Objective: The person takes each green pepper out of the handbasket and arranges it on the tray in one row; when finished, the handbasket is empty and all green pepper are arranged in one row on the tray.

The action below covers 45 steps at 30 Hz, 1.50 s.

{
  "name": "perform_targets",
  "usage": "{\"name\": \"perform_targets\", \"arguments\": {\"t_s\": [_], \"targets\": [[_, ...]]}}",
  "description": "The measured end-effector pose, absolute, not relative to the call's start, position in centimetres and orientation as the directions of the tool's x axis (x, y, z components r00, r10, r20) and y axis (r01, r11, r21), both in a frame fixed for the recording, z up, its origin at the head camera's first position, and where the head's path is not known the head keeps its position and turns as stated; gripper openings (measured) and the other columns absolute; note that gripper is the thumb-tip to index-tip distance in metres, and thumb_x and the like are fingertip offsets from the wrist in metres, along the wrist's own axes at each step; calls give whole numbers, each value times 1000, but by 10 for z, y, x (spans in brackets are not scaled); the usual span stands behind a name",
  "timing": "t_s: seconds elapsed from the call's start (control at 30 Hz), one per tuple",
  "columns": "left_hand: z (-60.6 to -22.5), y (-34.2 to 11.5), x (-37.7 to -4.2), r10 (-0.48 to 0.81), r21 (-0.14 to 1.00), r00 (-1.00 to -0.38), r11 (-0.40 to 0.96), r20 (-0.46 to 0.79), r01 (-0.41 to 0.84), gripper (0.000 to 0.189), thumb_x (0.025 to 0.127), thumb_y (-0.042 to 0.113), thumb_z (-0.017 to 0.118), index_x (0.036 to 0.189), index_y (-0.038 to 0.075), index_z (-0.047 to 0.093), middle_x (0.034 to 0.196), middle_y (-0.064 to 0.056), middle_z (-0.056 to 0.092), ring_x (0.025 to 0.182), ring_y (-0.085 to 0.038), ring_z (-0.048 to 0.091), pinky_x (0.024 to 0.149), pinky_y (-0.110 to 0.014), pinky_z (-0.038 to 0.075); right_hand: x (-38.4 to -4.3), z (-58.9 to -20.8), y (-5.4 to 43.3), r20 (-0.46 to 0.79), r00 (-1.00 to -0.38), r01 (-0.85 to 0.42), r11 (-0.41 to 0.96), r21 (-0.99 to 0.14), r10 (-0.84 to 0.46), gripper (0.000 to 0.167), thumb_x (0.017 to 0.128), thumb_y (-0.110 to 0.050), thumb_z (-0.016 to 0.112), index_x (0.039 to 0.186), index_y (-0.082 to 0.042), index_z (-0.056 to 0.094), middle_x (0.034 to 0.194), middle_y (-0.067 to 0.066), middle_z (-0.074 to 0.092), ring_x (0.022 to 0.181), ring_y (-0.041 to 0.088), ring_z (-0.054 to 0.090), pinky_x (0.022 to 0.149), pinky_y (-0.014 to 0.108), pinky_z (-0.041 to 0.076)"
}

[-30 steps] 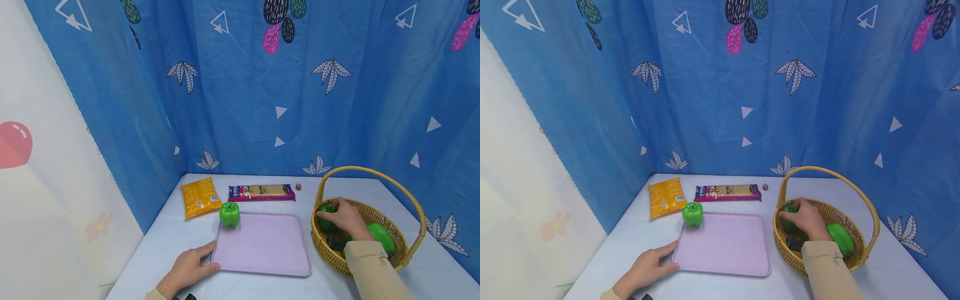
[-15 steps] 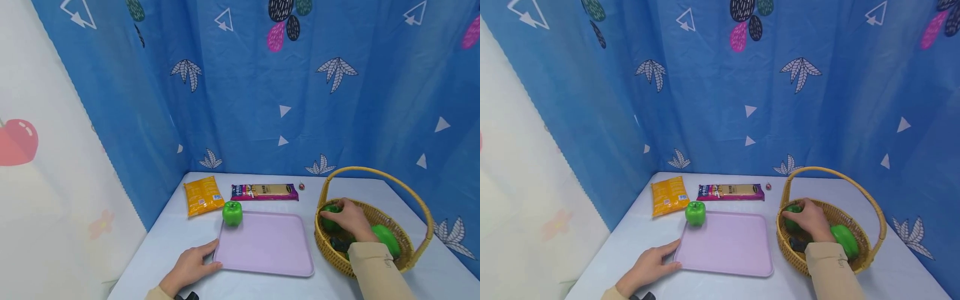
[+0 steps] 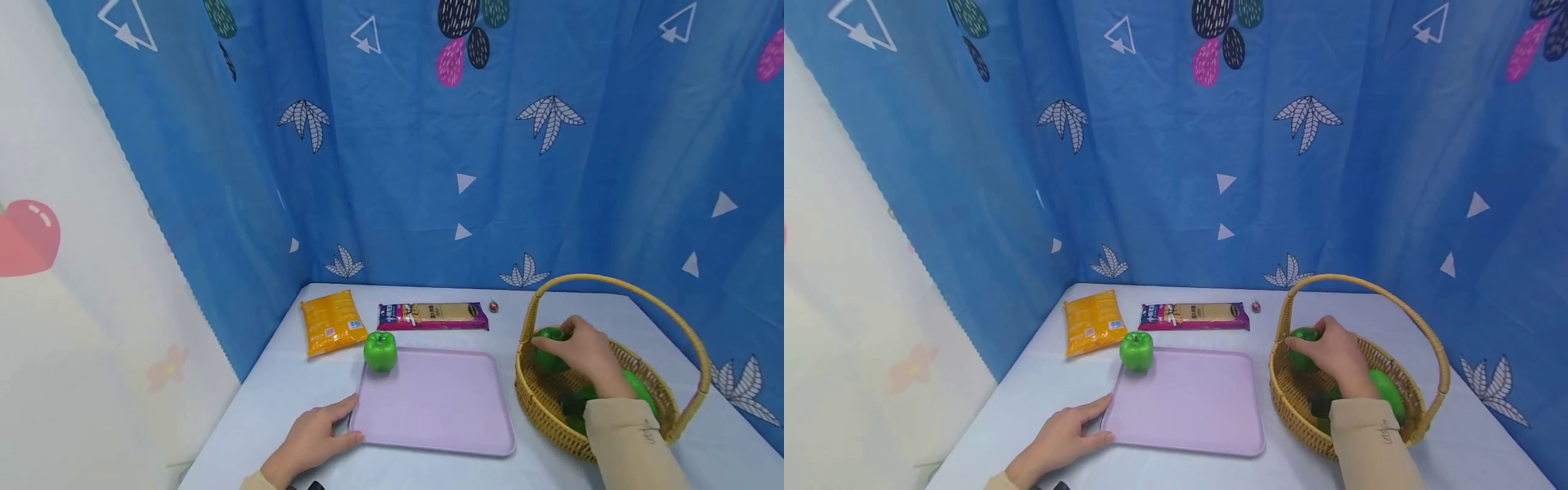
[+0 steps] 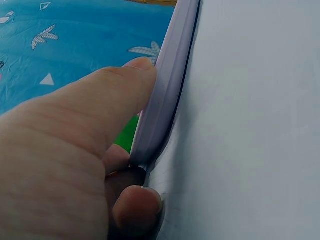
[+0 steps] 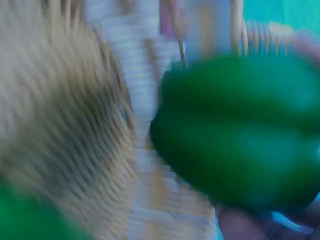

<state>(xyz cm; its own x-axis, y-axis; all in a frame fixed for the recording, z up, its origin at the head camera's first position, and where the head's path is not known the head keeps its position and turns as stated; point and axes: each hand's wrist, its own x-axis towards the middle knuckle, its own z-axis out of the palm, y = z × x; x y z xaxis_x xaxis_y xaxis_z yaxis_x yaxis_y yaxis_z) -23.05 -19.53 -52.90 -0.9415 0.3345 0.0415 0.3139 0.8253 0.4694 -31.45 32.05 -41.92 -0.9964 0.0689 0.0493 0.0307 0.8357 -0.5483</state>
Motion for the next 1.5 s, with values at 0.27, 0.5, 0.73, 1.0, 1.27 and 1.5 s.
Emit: {"name": "perform_targets", "arguments": {"t_s": [0.27, 0.5, 0.73, 1.0, 1.27, 1.5], "targets": [[-528, -195, -230, 345, 440, -937, 835, 50, 330, 89, 87, 79, 59, 150, 16, 55, 147, 1, 61, 83, 4, 55, 99, -47, 57, -284, -377, 306, 106, -990, 24, 847, -532, 94, 101, 82, -77, 68, 135, 6, 44, 109, 29, 64, 82, 33, 60, 58, 36, 51], [-531, -195, -233, 341, 462, -939, 827, 42, 320, 87, 87, 77, 60, 149, 17, 56, 146, 1, 62, 84, 4, 56, 99, -47, 57, -282, -375, 242, 135, -991, -62, 800, -597, 24, 87, 81, -73, 73, 128, -3, 51, 113, 25, 66, 90, 32, 64, 64, 37, 58], [-534, -198, -237, 330, 514, -944, 806, 23, 295, 84, 87, 75, 62, 150, 18, 55, 147, 0, 61, 58, -2, 44, 92, -40, 59, -313, -413, 169, 112, -993, -109, 756, -646, -47, 71, 79, -63, 81, 121, -11, 58, 107, 13, 68, 90, 26, 63, 68, 37, 58], [-531, -196, -235, 333, 496, -943, 814, 26, 301, 86, 88, 75, 61, 150, 16, 55, 147, 0, 61, 57, -1, 42, 94, -45, 59, -336, -451, 109, 120, -985, -173, 728, -663, -125, 63, 76, -58, 86, 115, -15, 60, 100, 7, 67, 86, 22, 61, 71, 40, 57], [-528, -193, -234, 345, 501, -938, 805, 40, 318, 83, 89, 72, 63, 149, 15, 56, 146, -1, 62, 60, 1, 45, 90, -41, 60, -346, -462, 86, 163, -983, -176, 719, -672, -88, 42, 86, -45, 83, 101, -13, 60, 83, 5, 62, 72, 20, 55, 61, 33, 48], [-528, -196, -234, 339, 496, -940, 809, 43, 315, 83, 89, 71, 64, 150, 16, 55, 147, -1, 61, 55, -2, 42, 75, -25, 54, -351, -465, 78, 144, -989, -127, 711, -691, -37, 23, 94, -29, 78, 95, -14, 60, 85, 3, 65, 72, 17, 58, 59, 27, 50]]}}
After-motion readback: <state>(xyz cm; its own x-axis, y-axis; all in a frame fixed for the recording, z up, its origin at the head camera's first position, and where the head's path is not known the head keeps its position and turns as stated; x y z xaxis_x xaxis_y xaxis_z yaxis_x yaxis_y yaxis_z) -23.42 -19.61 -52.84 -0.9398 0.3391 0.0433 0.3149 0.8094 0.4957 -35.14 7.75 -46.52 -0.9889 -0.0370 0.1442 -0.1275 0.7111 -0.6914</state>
